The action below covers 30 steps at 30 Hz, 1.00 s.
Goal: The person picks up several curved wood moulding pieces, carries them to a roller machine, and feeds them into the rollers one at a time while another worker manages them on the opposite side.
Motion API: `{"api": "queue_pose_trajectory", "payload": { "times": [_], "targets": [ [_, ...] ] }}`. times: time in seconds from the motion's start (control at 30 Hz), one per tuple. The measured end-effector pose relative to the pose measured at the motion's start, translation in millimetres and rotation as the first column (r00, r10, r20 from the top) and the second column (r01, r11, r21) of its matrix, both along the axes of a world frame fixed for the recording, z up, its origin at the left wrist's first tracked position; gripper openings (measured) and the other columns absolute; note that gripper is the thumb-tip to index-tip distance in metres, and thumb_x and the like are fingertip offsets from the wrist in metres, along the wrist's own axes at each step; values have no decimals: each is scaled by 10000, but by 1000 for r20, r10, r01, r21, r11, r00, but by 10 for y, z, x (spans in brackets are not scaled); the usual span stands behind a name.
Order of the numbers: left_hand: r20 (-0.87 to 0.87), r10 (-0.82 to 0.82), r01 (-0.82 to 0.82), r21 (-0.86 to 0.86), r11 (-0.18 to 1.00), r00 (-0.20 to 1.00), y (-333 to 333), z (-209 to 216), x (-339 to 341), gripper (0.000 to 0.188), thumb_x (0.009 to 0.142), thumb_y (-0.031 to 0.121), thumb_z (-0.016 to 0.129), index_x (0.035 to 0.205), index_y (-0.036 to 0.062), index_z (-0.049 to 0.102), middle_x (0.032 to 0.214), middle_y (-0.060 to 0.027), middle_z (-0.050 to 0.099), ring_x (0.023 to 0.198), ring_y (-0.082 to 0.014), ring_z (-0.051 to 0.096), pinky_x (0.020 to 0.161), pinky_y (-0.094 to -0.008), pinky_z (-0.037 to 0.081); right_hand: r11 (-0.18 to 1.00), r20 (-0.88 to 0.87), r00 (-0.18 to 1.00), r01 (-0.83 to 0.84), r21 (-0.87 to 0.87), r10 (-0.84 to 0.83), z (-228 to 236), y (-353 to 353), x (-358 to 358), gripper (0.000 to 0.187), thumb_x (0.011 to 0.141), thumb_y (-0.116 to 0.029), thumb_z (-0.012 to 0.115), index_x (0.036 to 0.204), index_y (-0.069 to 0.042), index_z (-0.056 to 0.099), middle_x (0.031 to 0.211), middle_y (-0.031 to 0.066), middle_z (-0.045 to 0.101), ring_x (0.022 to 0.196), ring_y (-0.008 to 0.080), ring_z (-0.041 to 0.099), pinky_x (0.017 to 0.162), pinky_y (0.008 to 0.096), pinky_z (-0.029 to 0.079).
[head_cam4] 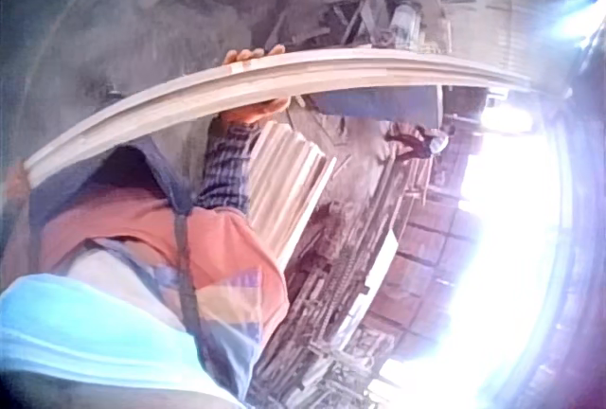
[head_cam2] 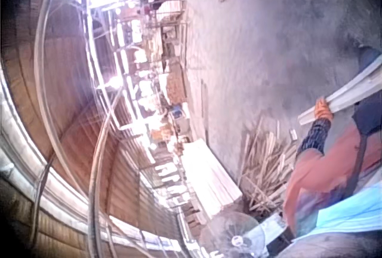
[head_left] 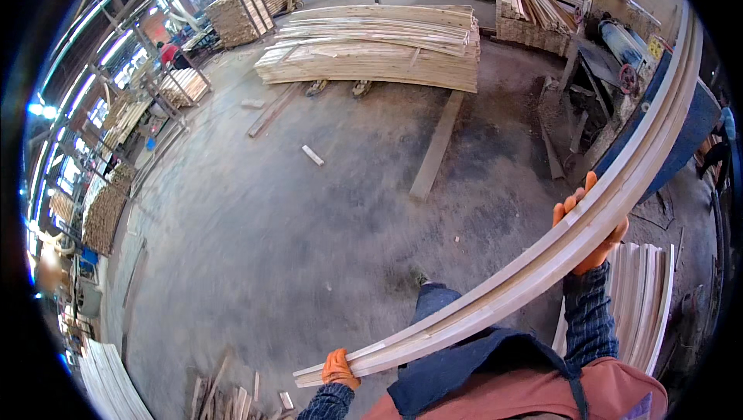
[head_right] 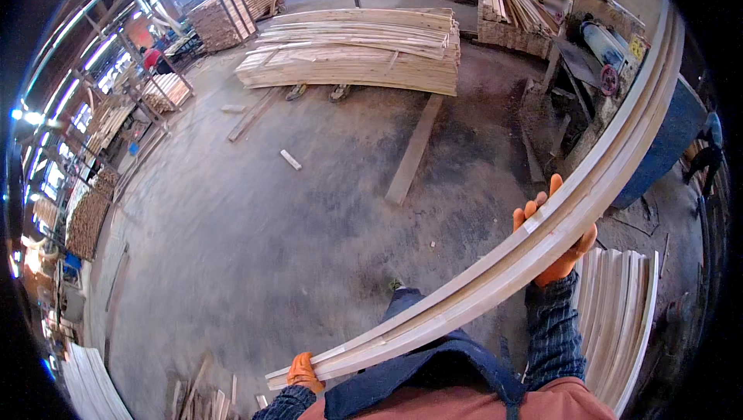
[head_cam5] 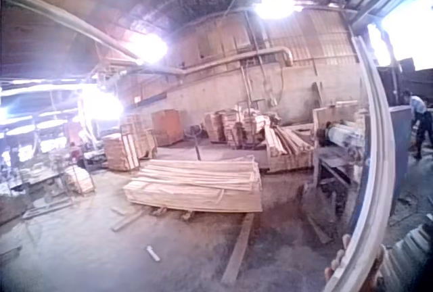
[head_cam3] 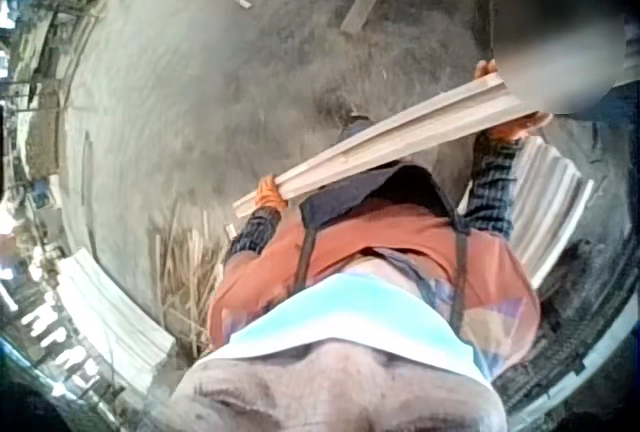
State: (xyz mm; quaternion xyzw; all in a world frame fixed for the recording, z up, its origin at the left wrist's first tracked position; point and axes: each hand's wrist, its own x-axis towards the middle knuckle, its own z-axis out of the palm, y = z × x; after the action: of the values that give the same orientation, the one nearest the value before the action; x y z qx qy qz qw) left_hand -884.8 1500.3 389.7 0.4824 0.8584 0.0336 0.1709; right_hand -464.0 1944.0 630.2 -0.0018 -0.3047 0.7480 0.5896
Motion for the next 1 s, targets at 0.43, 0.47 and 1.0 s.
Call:
{"api": "queue_pose_trajectory", "payload": {
  "times": [0.43,0.47,1.0],
  "targets": [
    [-127,-220,236,131,963,967,3163,-367,-1876,224,877,178,614,1080,83,616,890,-182,659,881,-426,629,728,-538,519,929,-14,954,287,-232,-298,215,2350,-1078,896,752,-641,782,1459,-136,565,1175,160,722,1079,364,721,1037,577,539],
    [-162,-266,289,144,946,950,3159,-287,-1974,185,899,168,595,1061,81,610,889,-175,662,880,-402,635,726,-528,526,924,-14,947,309,-227,-321,171,2314,-1107,905,744,-654,785,1453,-135,568,1171,159,719,1077,363,719,1031,583,540],
    [-244,-319,299,-117,947,916,7989,1263,-2913,673,728,339,848,1299,67,616,1318,-254,605,1219,-441,567,1022,-523,492,908,-246,878,368,-201,-411,31,6534,-1050,942,738,-702,789,1428,-124,510,1176,149,618,1099,360,657,1059,581,503]
  ]
}}
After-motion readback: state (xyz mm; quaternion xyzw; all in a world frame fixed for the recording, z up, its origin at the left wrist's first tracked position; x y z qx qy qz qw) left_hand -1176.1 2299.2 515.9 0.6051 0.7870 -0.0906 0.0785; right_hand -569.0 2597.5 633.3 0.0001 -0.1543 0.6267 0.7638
